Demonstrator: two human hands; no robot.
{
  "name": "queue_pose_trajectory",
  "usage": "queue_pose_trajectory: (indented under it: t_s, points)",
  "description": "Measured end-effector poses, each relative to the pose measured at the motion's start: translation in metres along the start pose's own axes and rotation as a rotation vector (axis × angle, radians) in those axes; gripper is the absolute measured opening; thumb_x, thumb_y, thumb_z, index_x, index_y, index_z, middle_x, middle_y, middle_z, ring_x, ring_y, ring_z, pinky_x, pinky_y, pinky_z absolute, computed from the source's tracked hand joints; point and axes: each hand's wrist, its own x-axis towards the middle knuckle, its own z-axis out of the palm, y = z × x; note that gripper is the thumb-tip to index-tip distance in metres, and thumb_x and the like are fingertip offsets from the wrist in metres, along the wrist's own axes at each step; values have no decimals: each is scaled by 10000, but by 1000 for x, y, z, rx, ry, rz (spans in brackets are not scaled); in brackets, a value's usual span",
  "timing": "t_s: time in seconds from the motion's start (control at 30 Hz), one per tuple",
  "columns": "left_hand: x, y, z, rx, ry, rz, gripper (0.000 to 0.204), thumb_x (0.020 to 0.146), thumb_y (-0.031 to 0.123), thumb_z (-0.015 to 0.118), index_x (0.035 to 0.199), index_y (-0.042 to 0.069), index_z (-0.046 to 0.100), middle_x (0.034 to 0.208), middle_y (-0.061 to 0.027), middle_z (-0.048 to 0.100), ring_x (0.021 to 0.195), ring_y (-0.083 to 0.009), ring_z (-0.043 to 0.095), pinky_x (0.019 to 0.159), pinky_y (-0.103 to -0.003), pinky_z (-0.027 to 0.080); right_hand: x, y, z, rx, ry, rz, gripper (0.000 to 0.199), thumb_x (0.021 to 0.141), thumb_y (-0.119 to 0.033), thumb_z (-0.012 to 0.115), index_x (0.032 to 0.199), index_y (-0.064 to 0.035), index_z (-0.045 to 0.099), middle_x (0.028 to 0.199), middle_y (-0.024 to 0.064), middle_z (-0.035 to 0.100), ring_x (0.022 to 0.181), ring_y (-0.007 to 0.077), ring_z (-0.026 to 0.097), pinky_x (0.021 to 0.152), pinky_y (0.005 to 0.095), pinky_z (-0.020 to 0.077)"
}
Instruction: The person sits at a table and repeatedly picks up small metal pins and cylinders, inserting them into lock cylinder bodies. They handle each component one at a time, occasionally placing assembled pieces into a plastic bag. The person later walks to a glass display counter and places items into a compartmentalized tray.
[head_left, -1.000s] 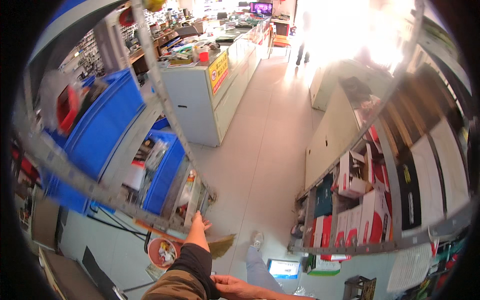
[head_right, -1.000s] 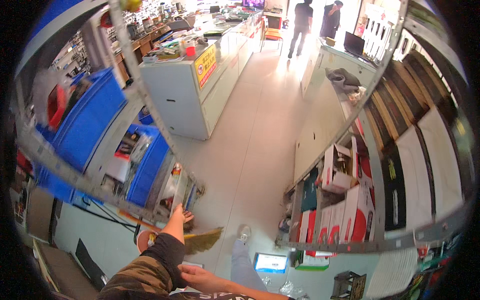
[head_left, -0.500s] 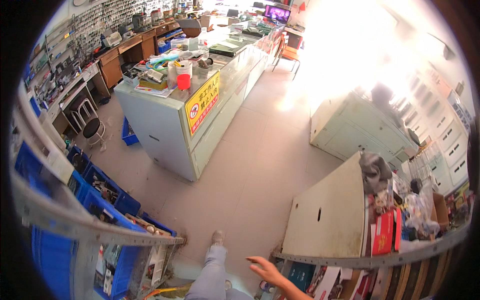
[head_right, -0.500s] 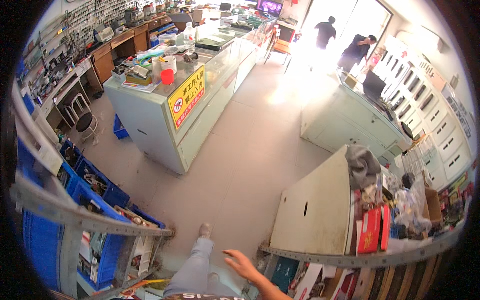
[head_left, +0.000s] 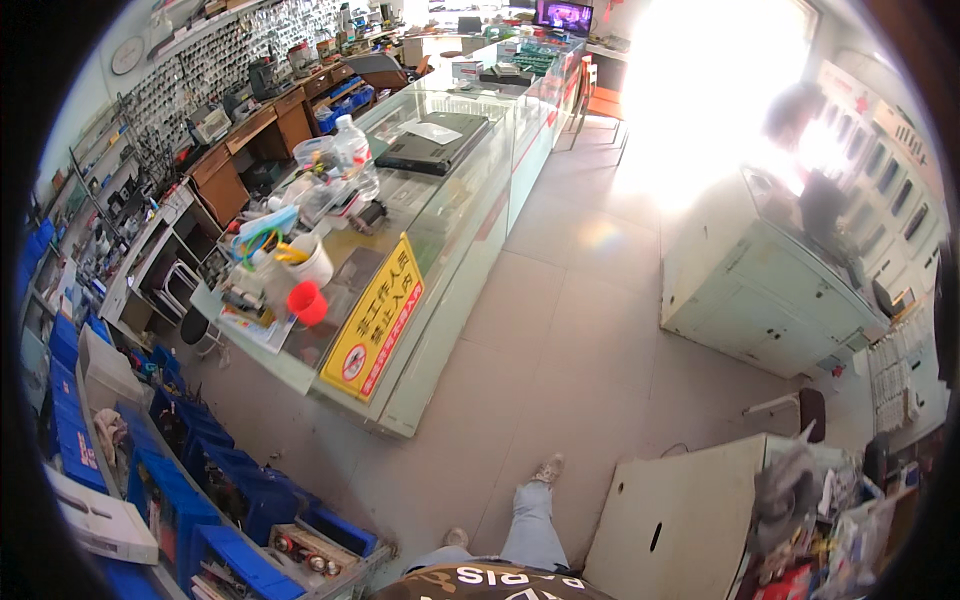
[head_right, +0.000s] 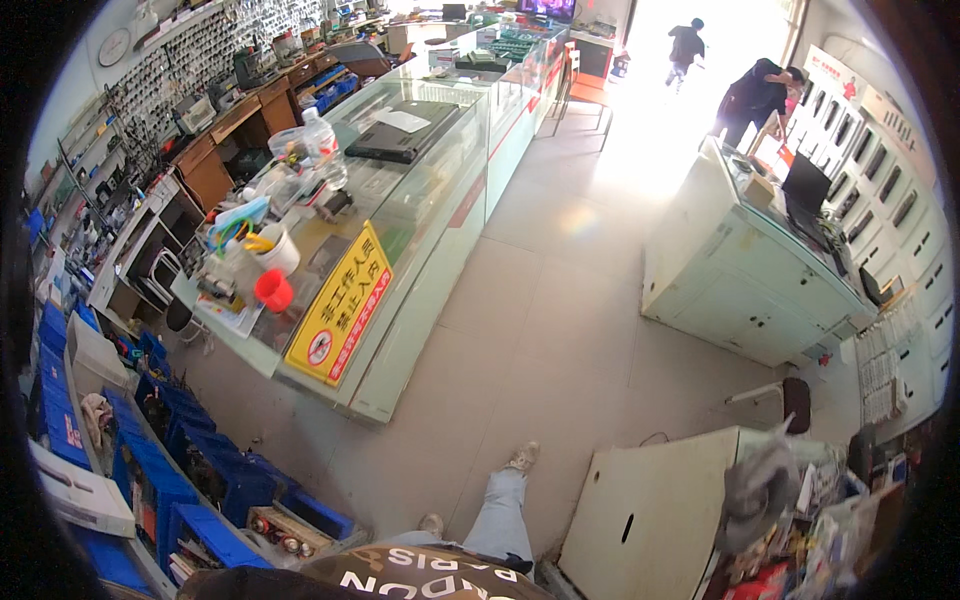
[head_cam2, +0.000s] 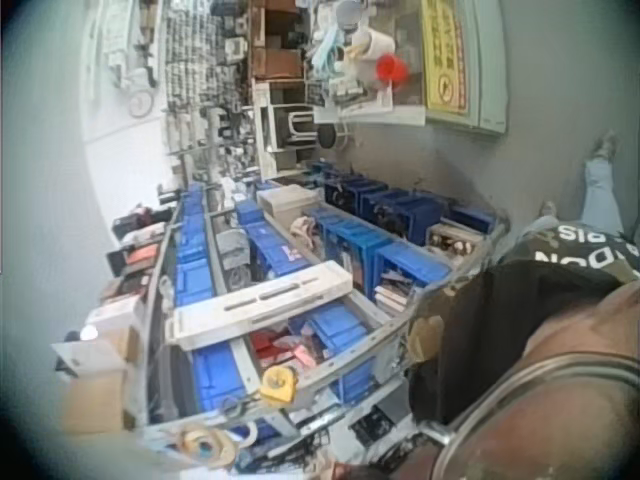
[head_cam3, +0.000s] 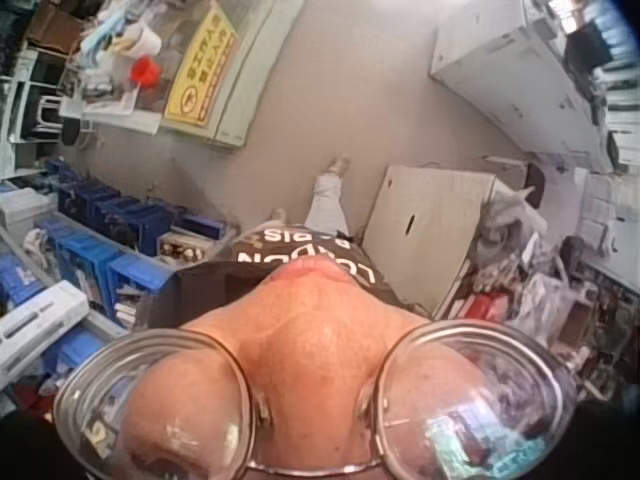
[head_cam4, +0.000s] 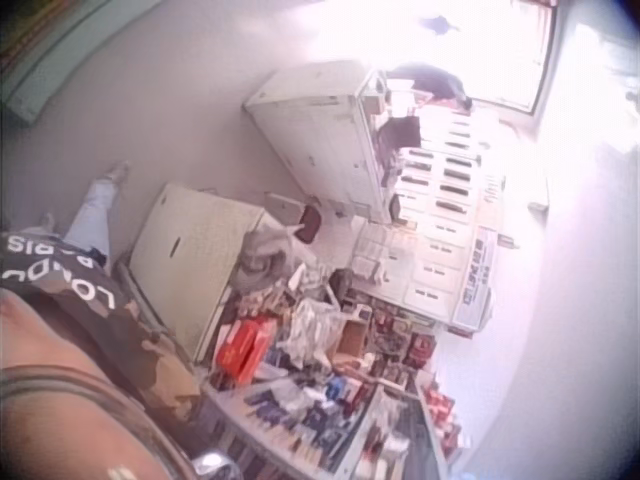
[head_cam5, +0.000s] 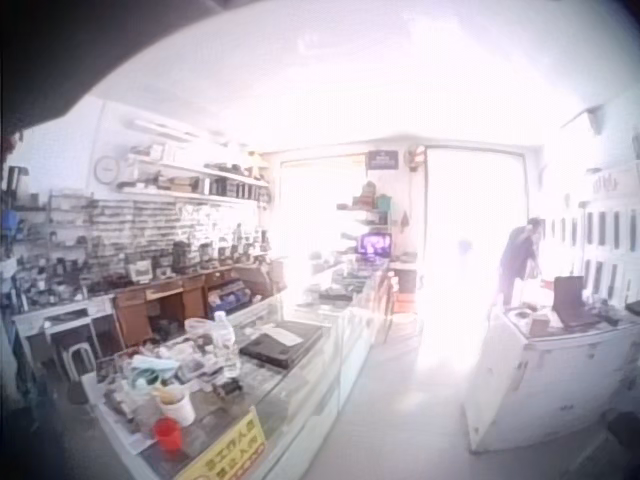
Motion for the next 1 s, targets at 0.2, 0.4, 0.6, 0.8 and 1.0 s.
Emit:
queue_pose_trajectory:
  t_s: [0.2,0.4,0.6,0.8,1.0]
  points:
    - [11,84,36,133,-76,-211,482,787,316,562,1224,132,473,1162,-139,496,1066,-322,480,910,-409,376,61,-137,-157,139,150,-379,380,770,-198,589,1063,42,563,916,188,626,807,275,616,753,373,477]
    - [61,190,-4,251,27,-191,484,773,292,593,1215,133,476,1158,-139,490,1047,-323,495,892,-400,394,110,-334,-385,502,432,-655,304,779,-83,557,1055,45,548,928,154,625,772,205,611,702,309,487]
    - [208,372,-106,-137,254,184,397,777,178,594,1149,63,517,1107,-136,502,980,-278,526,839,-343,429,107,-495,-522,563,499,-701,299,792,-93,551,1059,41,548,949,155,621,754,188,622,704,300,490]
    - [352,618,-250,-444,585,729,308,793,23,538,1101,44,547,1055,-127,533,902,-247,553,794,-314,441,68,-638,-562,405,562,-792,311,788,-91,567,1079,14,541,1004,134,612,913,210,595,800,306,462]
    - [416,707,-354,-401,745,849,301,752,-25,554,1050,20,568,1041,-108,548,875,-211,563,767,-298,447,24,-855,-664,559,592,-1071,275,836,-83,547,1093,14,527,1047,111,579,951,171,551,832,288,430]
